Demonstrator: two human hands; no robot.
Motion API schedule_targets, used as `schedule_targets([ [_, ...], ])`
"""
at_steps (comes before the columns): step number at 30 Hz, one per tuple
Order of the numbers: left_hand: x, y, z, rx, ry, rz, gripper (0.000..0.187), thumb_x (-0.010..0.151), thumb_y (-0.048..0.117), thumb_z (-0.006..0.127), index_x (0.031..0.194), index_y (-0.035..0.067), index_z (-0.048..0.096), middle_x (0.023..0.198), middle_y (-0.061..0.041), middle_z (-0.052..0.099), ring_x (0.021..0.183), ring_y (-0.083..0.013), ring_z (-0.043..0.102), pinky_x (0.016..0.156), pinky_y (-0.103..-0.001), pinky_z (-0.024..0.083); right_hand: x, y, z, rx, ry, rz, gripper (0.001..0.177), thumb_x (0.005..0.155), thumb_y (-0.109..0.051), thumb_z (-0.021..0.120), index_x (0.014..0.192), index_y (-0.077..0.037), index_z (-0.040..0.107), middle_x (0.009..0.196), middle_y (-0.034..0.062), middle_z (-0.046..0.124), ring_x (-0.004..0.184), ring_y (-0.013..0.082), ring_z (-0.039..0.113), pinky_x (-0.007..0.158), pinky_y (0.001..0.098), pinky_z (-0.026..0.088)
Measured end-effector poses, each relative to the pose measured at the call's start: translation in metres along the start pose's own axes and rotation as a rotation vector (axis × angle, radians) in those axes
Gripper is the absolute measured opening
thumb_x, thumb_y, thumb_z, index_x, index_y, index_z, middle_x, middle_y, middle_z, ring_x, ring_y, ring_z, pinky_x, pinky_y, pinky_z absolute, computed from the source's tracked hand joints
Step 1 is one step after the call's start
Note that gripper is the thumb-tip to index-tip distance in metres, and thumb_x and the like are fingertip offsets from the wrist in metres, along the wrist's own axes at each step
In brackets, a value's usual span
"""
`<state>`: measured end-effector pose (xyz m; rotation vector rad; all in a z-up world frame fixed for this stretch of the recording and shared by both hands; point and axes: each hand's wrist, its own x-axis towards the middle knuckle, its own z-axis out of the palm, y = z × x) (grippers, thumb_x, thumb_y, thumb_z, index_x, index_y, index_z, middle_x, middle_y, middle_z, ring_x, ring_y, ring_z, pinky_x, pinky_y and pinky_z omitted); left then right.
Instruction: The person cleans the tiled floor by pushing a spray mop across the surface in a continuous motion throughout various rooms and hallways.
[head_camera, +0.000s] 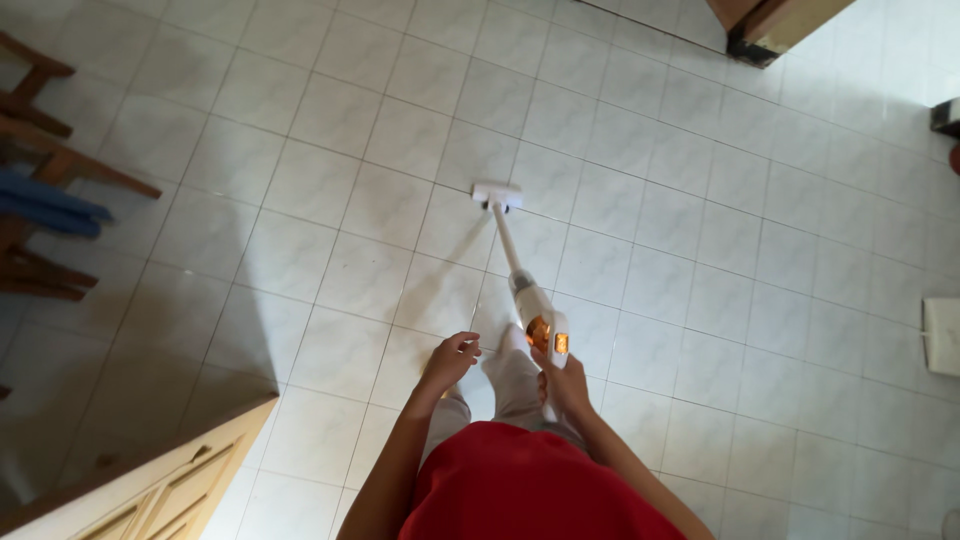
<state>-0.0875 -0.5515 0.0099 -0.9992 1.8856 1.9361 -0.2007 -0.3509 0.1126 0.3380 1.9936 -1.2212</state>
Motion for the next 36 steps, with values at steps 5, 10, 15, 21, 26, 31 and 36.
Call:
schedule_targets([
  [5, 0.036, 0.020, 0.015, 0.065, -0.014, 0.029, 0.042, 0.098, 0.031, 0.058, 0.133, 0.007, 0.064, 0.105, -0.008, 0.078, 0.092, -0.0166, 0.076, 0.082, -0.030, 0.057, 0.015, -0.025, 0.003, 0.172, -0.043, 0.000, 0.032, 0.092, -0.028, 0.073, 0.099, 0.000, 0.059, 0.059, 0.0064, 0.050, 0.039, 0.0167, 0.045, 0.036, 0.0360, 0.038],
  [10, 0.066, 0.049, 0.013, 0.023, 0.022, 0.028, 0.043, 0.099, 0.031, 0.058, 0.134, 0.006, 0.062, 0.105, -0.009, 0.078, 0.092, -0.0172, 0.076, 0.083, -0.030, 0.057, 0.118, -0.056, 0.004, 0.150, -0.011, -0.040, 0.032, 0.089, -0.026, 0.076, 0.096, 0.000, 0.059, 0.059, 0.0075, 0.054, 0.040, 0.0177, 0.049, 0.035, 0.0363, 0.040],
  [15, 0.096, 0.081, 0.005, 0.009, 0.094, -0.086, 0.040, 0.100, 0.029, 0.055, 0.134, 0.008, 0.063, 0.107, -0.008, 0.078, 0.092, -0.0169, 0.075, 0.083, -0.030, 0.056, 0.237, -0.130, -0.002, 0.147, -0.032, -0.192, 0.035, 0.088, -0.028, 0.078, 0.087, 0.001, 0.059, 0.058, 0.0092, 0.056, 0.039, 0.0184, 0.053, 0.034, 0.0372, 0.044],
  [21, 0.146, 0.127, 0.011, -0.070, 0.222, -0.016, 0.038, 0.100, 0.026, 0.056, 0.131, 0.007, 0.065, 0.105, -0.011, 0.077, 0.092, -0.0173, 0.076, 0.084, -0.031, 0.057, 0.398, -0.231, -0.007, 0.583, -0.381, 0.103, 0.037, 0.094, -0.039, 0.075, 0.080, -0.013, 0.053, 0.056, -0.0038, 0.045, 0.042, 0.0094, 0.043, 0.043, 0.0252, 0.040],
  [26, 0.159, 0.158, 0.027, -0.078, 0.226, -0.078, 0.036, 0.101, 0.027, 0.055, 0.132, 0.012, 0.066, 0.105, -0.009, 0.077, 0.091, -0.0175, 0.075, 0.084, -0.031, 0.056, 0.446, -0.281, -0.012, 0.471, -0.354, 0.091, 0.040, 0.089, -0.034, 0.080, 0.077, -0.015, 0.047, 0.058, -0.0076, 0.034, 0.044, 0.0073, 0.034, 0.043, 0.0254, 0.034],
  [31, 0.174, 0.149, 0.023, -0.003, 0.210, -0.043, 0.035, 0.099, 0.027, 0.060, 0.130, 0.012, 0.067, 0.101, -0.009, 0.079, 0.087, -0.0197, 0.076, 0.082, -0.032, 0.058, 0.433, -0.271, 0.003, 0.508, -0.172, 0.111, 0.035, 0.085, -0.029, 0.082, 0.079, -0.013, 0.052, 0.059, -0.0052, 0.037, 0.045, 0.0093, 0.036, 0.043, 0.0277, 0.033],
  [36, 0.199, 0.151, -0.018, -0.062, 0.174, 0.012, 0.036, 0.100, 0.024, 0.056, 0.130, 0.008, 0.065, 0.104, -0.010, 0.077, 0.092, -0.0177, 0.076, 0.080, -0.033, 0.058, 0.385, -0.196, 0.024, 0.578, -0.291, 0.100, 0.018, 0.091, -0.021, 0.068, 0.100, -0.007, 0.060, 0.058, 0.0001, 0.043, 0.043, 0.0149, 0.042, 0.043, 0.0345, 0.043],
])
